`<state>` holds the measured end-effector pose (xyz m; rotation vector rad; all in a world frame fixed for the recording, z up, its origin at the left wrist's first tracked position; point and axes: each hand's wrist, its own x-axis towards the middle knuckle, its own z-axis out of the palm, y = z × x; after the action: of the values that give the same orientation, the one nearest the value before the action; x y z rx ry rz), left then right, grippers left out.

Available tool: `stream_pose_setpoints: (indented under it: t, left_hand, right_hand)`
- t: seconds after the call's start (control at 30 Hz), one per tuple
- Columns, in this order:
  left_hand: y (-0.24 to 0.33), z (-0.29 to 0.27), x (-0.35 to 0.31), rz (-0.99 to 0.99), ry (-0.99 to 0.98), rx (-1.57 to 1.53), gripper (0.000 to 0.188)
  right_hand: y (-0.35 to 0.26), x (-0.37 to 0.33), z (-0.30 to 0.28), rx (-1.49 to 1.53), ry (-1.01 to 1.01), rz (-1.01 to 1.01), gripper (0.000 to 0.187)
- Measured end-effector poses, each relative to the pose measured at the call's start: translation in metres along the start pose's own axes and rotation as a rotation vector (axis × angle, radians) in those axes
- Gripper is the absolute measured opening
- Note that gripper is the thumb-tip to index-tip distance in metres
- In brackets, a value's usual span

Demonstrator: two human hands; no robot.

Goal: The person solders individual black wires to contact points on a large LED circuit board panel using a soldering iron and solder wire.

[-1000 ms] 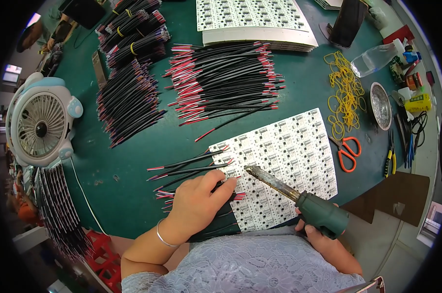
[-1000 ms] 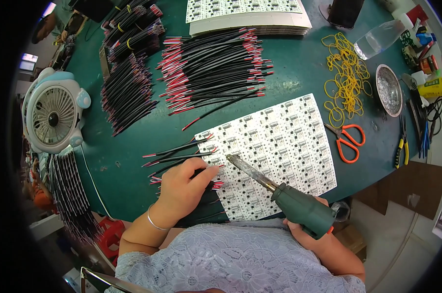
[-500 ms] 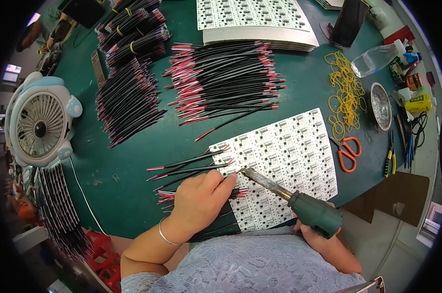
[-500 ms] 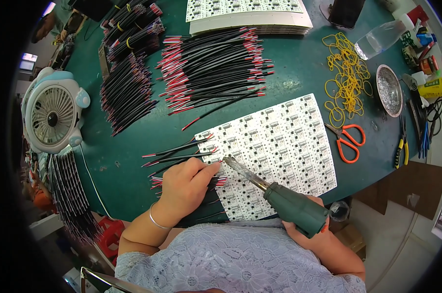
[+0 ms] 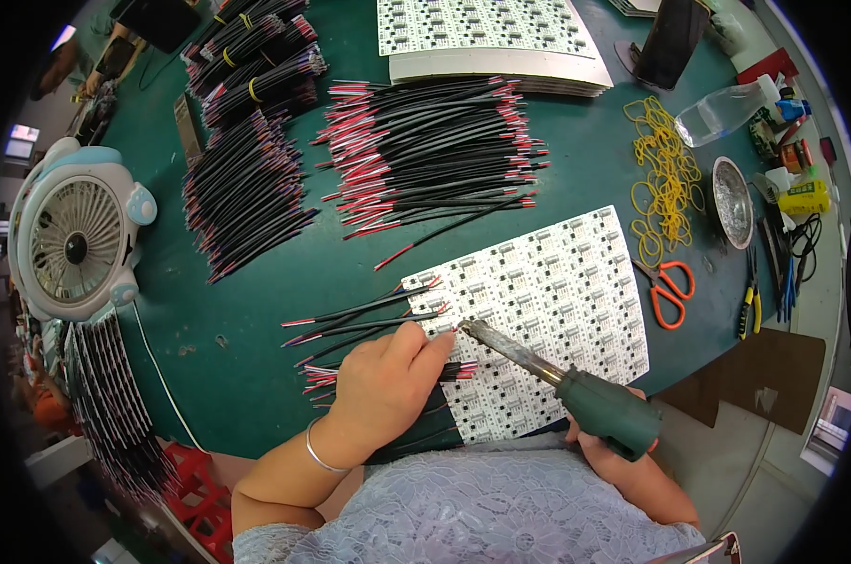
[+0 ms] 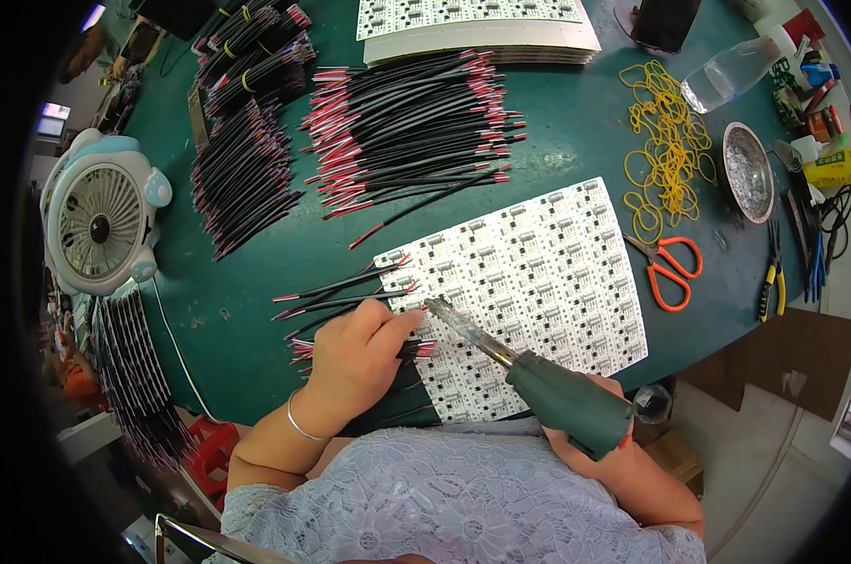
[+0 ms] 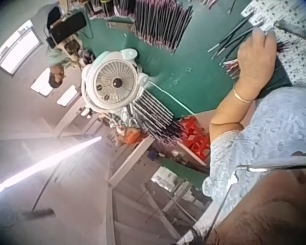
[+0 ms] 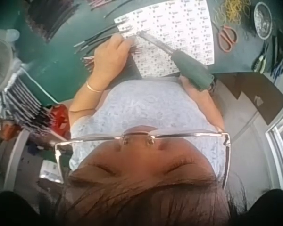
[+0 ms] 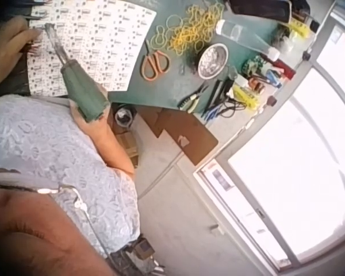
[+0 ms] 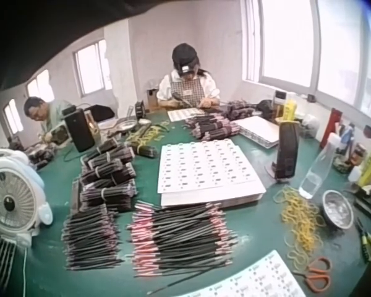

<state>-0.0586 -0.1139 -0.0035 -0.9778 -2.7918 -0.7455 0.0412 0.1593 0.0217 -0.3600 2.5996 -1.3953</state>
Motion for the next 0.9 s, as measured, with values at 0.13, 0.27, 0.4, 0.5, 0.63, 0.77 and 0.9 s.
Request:
stream_pose_setpoints:
  t: [0.13, 0.27, 0.4, 0.5, 0.63, 0.77, 0.9]
  left_hand:
    - [0.000, 0.000, 0.000, -0.003, 0.005, 0.011, 0.036]
    - [-0.001, -0.001, 0.000, 0.014, 0.014, 0.034, 0.035]
    - [-0.002, 0.001, -0.001, 0.034, 0.032, 0.024, 0.033]
    - [-0.004, 0.000, 0.000, 0.037, 0.027, 0.005, 0.032]
    - [-0.003, 0.000, 0.001, 0.044, 0.022, 0.008, 0.031]
    - [-0.003, -0.001, 0.001, 0.046, 0.019, 0.018, 0.031]
    - [-0.003, 0.000, 0.000, 0.040, 0.021, 0.030, 0.030]
  right_hand:
    - [-0.006, 0.000, -0.004, 0.004, 0.046, 0.014, 0.027]
    - [0.003, -0.015, 0.000, 0.030, 0.001, 0.104, 0.031]
    - [-0.004, -0.014, 0.004, 0.094, 0.096, 0.252, 0.028]
    - [-0.006, -0.014, 0.003, 0.073, 0.074, 0.280, 0.029]
    - [-0.008, -0.011, 0.003, 0.093, 0.058, 0.276, 0.030]
    - [-0.005, -0.011, 0.002, -0.039, 0.037, 0.202, 0.026]
    - [-0.004, 0.004, -0.010, -0.043, -0.054, -0.056, 0.031]
